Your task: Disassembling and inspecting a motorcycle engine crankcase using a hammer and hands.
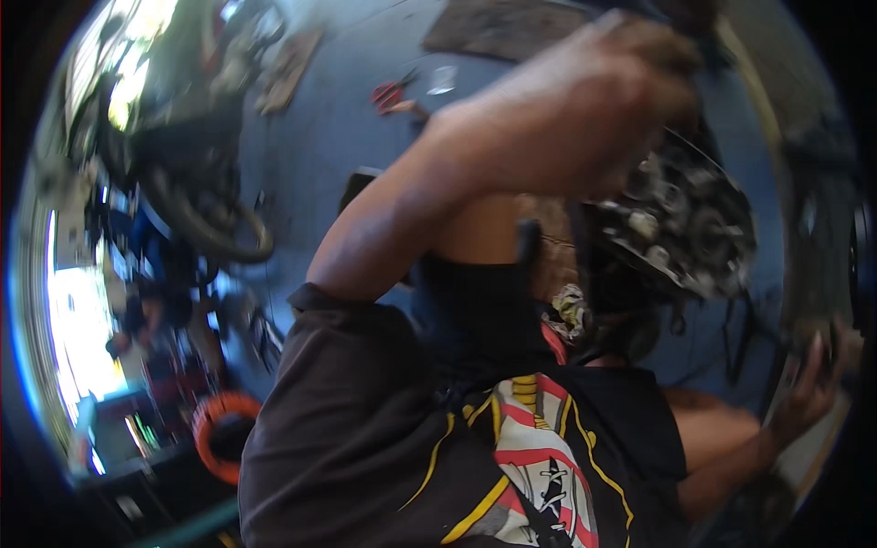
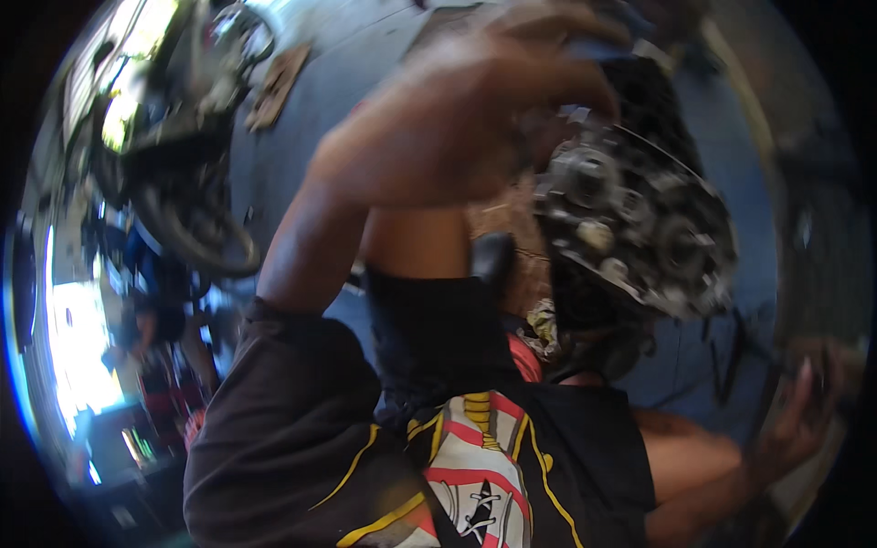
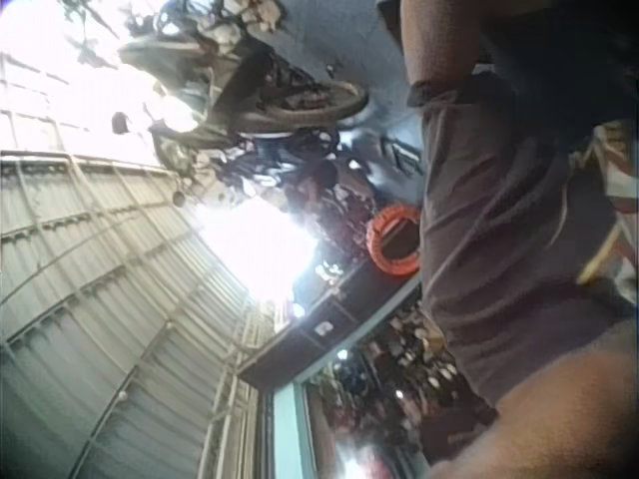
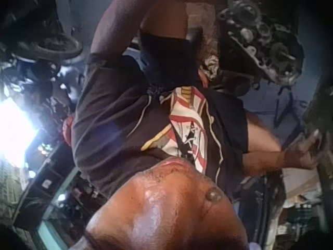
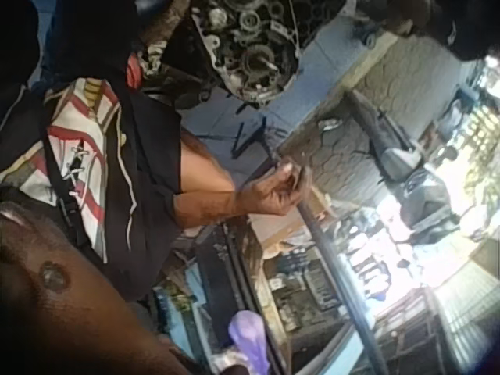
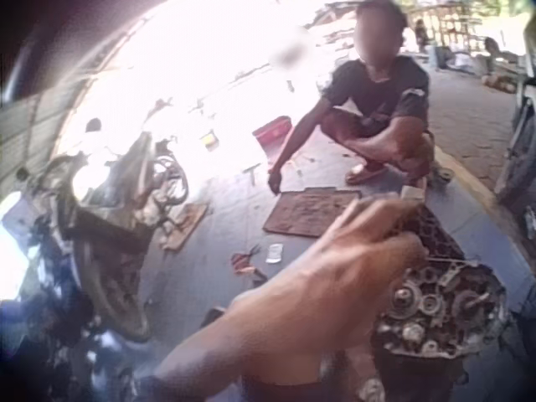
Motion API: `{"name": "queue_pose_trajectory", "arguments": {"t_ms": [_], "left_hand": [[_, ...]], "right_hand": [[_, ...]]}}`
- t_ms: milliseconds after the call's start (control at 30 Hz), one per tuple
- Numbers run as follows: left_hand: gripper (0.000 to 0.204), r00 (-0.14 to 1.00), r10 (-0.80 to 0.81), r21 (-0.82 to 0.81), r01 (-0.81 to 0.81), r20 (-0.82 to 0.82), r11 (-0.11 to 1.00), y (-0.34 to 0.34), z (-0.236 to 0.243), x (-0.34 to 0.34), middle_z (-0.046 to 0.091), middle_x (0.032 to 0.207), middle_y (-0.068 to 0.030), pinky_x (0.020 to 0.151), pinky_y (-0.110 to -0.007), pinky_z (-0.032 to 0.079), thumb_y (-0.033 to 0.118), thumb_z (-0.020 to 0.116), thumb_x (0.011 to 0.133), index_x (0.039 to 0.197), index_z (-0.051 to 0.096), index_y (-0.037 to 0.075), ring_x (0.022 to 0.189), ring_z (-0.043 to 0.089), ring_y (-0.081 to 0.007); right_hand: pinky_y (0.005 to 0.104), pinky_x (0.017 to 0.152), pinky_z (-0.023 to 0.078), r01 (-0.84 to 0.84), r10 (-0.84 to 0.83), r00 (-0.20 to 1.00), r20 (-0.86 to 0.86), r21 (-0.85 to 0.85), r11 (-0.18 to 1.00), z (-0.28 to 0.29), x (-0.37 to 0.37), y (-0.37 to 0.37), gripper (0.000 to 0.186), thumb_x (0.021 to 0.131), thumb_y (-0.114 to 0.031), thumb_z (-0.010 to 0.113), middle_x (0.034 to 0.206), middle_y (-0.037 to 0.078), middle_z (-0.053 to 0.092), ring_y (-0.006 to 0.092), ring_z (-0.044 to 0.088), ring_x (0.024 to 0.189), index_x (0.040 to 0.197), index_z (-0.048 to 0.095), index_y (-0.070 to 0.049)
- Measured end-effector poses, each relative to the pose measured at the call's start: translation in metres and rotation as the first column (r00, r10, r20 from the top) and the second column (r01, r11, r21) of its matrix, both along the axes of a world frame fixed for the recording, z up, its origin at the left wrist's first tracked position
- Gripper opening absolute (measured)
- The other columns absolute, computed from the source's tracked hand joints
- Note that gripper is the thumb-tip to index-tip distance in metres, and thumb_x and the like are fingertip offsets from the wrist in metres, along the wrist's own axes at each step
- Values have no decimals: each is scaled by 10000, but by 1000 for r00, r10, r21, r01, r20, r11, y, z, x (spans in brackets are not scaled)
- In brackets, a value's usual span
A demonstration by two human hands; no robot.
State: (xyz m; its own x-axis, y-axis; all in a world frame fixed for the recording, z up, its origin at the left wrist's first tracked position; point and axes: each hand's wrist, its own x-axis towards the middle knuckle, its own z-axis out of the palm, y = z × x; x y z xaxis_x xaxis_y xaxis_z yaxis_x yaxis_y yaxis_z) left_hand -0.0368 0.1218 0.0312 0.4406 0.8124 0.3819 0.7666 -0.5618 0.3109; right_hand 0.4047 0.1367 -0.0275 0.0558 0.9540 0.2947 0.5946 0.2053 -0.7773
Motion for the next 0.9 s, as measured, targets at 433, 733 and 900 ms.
{"name": "queue_pose_trajectory", "arguments": {"t_ms": [433,733,900], "left_hand": [[258,216,902,-634,-769,-374,-79,-310,-351,-297,668,1072,-250,871,-443,540,108,673,740,982,688,19,999,660,-391],[360,423,741,-758,-628,-522,-175,-307,-439,-256,655,1159,-216,894,-433,544,134,698,746,1091,666,36,1088,635,-366],[344,397,799,-746,-659,-452,-96,-326,-475,-258,647,1163,-236,935,-434,520,126,678,751,1067,659,-8,1127,610,-371]], "right_hand": [[342,794,525,-110,-204,653,729,358,927,4,128,121,389,956,-276,616,1116,170,653,275,656,937,1220,612,9],[385,874,488,-16,46,570,820,-45,999,-48,117,99,403,931,-245,612,1154,204,630,322,629,1003,1254,583,-4],[376,887,484,19,86,549,831,-115,993,-43,65,97,391,925,-230,625,1137,192,646,302,632,1014,1238,595,3]]}}
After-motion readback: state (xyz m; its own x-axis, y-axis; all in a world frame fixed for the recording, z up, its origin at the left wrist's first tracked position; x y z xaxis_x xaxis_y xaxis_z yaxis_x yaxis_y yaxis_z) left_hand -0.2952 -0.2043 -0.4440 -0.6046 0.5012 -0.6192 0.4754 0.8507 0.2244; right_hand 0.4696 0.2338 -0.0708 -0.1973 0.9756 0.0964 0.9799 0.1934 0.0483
